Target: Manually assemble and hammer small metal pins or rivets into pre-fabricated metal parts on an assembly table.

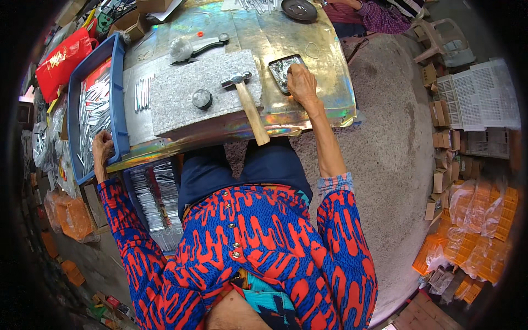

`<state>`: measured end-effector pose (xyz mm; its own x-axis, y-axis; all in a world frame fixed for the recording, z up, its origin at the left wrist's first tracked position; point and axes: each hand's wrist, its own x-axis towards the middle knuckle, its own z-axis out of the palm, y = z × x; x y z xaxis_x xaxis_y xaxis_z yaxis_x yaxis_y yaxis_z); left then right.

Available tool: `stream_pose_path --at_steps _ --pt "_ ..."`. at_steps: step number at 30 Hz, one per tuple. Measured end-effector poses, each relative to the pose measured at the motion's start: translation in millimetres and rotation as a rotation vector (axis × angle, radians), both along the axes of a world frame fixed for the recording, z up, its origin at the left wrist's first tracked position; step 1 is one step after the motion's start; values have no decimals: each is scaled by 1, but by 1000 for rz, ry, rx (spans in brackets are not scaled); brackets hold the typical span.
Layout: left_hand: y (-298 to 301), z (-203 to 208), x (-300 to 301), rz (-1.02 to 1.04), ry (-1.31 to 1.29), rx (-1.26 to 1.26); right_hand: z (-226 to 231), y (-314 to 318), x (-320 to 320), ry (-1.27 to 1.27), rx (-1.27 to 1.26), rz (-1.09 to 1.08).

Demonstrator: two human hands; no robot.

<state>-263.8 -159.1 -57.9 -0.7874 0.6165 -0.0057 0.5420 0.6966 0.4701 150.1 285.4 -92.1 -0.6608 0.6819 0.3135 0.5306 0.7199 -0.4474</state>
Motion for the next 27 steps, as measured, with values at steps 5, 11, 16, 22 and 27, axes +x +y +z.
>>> stream_pose_path --at_steps 5,11,16,22,27 --pt "2 9 11 80 76 89 -9 3 -7 -133 192 3" --pt "5 3 3 168 -297 691 -14 12 -3 -73 204 74" --pt "44 51 54 211 -582 991 -10 23 4 155 -128 8" --pt "107 70 129 -44 -1047 1125 20 5 8 698 -1123 44" --pt "152 73 185 -121 -1254 1051 40 -18 -2 827 -1301 163"
